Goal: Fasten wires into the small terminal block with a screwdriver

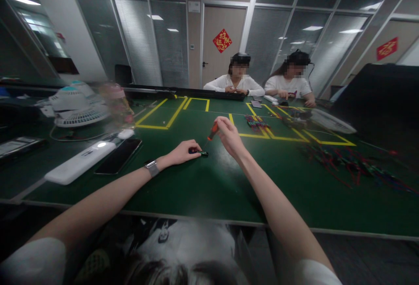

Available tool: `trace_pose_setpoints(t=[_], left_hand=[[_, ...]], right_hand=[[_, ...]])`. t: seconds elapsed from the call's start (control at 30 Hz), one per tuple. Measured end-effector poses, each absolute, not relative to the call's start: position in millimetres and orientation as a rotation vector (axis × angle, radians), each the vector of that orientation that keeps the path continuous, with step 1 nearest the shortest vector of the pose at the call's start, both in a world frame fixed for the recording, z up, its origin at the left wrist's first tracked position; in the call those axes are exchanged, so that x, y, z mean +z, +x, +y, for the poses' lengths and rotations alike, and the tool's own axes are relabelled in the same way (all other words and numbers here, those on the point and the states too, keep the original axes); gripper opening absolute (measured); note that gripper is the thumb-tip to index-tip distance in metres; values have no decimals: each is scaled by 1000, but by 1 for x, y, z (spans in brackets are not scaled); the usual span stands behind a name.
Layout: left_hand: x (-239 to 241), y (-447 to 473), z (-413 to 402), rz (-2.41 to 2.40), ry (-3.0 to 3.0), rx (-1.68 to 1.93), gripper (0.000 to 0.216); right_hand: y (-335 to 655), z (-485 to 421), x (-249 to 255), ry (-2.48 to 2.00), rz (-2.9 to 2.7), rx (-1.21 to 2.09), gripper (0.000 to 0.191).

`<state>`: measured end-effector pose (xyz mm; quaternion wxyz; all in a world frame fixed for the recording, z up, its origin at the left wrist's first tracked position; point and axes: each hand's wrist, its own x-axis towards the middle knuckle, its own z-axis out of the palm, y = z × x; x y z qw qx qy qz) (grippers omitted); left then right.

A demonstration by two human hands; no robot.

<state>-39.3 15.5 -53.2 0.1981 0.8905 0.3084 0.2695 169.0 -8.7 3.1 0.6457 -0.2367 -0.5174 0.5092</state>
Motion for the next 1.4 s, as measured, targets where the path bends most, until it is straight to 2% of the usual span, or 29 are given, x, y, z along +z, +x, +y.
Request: trace_pose_setpoints(t=[0.27, 0.63, 0.77, 1.07, 1.27, 1.4], left_hand=[[-54, -39, 16, 872, 2501, 755, 12], [-56, -39, 17, 850, 2492, 780, 13], [-55, -38, 17, 859, 2501, 768, 12], [-52, -38, 15, 870, 2523, 751, 15], [-51, -38, 14, 883, 2512, 745, 16], [-53, -38, 15, 871, 2512, 762, 13]], right_hand=[[173, -9, 1, -516, -1175, 1261, 28], [172, -8, 1, -589, -1238, 1086, 23], [166, -13, 3, -531, -1288, 1101, 27], [159, -19, 4, -559, -1309, 968, 19], [160, -19, 5, -564, -1262, 1115, 27], [162, -16, 4, -531, -1229, 1134, 22]])
